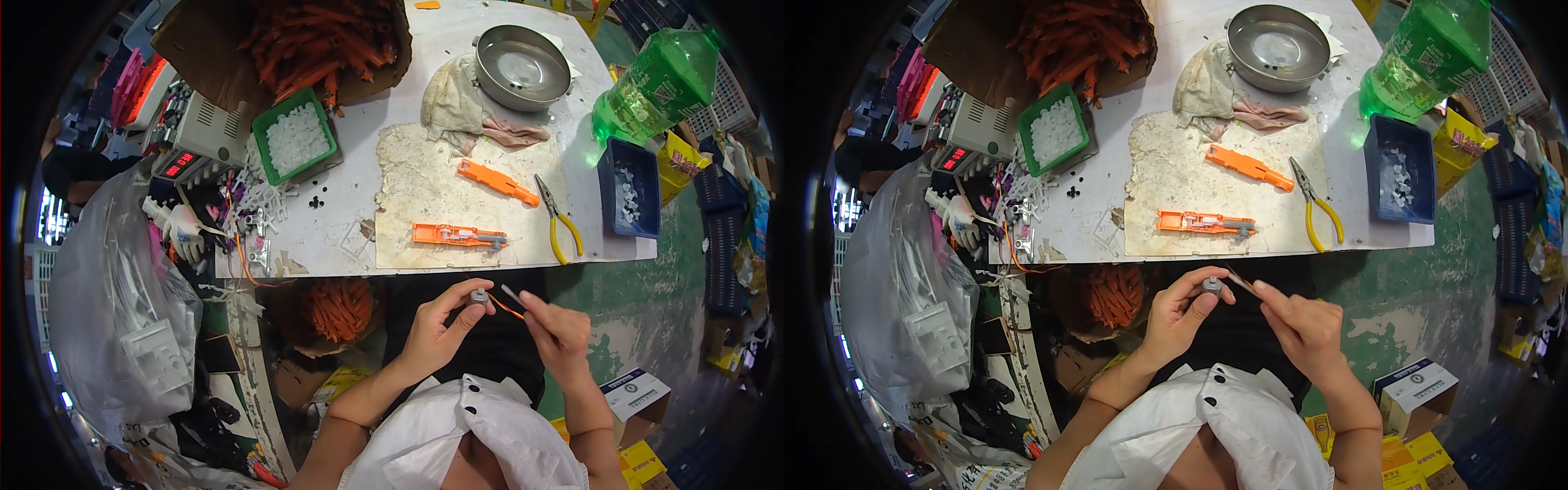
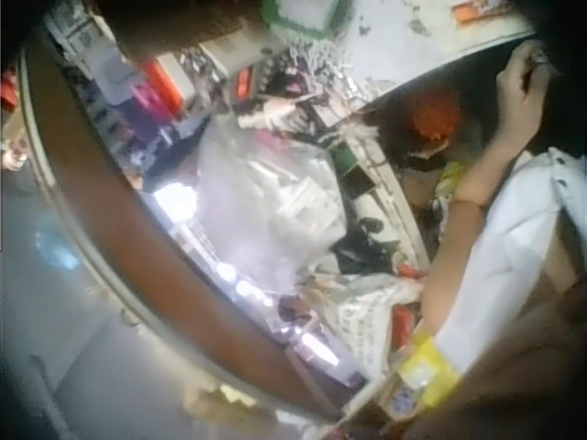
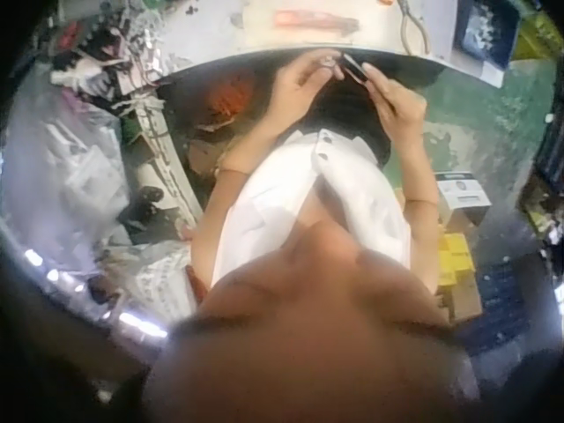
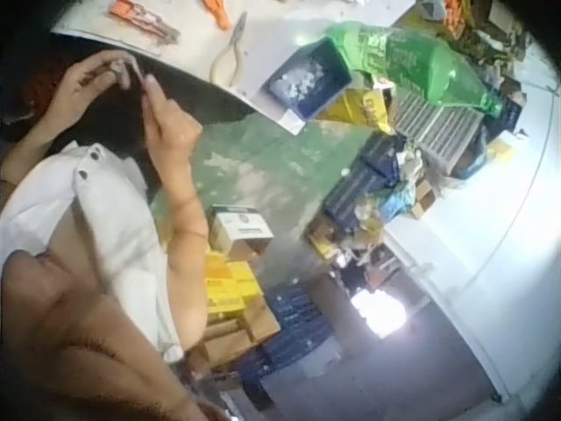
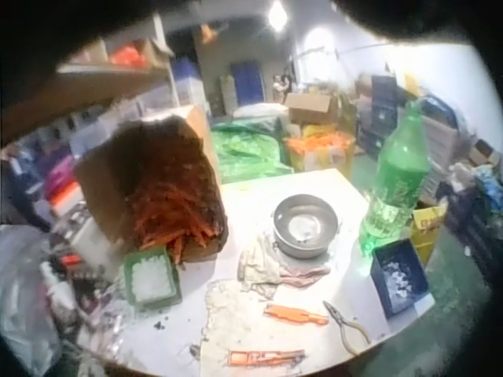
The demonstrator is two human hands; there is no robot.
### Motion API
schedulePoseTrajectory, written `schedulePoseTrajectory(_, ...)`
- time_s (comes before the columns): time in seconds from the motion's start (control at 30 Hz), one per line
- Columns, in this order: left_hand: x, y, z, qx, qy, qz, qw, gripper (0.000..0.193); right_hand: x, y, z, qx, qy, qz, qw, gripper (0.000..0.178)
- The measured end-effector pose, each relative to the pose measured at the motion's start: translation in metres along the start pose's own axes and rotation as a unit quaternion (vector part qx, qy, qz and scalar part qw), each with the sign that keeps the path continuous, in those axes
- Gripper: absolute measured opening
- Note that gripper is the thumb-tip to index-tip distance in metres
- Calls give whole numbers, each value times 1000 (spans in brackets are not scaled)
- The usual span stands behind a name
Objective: The person assembles small electronic components at a cluttered workbench. They insert white plastic pieces into orange plastic housings, use a screwdriver to tighten screws, and use pliers to adjust wires. The person repeatedly picks up components from a green tray and a cardboard box, assembles them, and places the finished units on the table.
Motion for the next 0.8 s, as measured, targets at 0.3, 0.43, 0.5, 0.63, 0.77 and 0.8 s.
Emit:
schedulePoseTrajectory(0.3,-5,1,4,-37,104,25,994,29,11,-11,4,-94,49,57,993,35)
schedulePoseTrajectory(0.43,-6,1,3,-35,125,45,990,31,13,-11,3,-90,37,87,991,34)
schedulePoseTrajectory(0.5,-7,0,1,-32,132,53,989,31,14,-11,3,-87,26,91,992,34)
schedulePoseTrajectory(0.63,-10,0,0,-12,118,62,991,31,11,-16,-1,-99,49,84,990,34)
schedulePoseTrajectory(0.77,-13,0,6,30,47,77,996,30,10,-20,-5,-131,86,82,984,34)
schedulePoseTrajectory(0.8,-12,1,5,33,49,73,996,30,11,-21,-6,-139,92,85,982,34)
Point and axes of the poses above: each hand's wrist, its own y-axis towards the middle knuckle, its own x-axis out of the back of the hand, z = x × y, the point moved 3 cm from there along y, towards the middle knuckle, and after that the axes turned 3 degrees about -z, right-handed, at the moved point
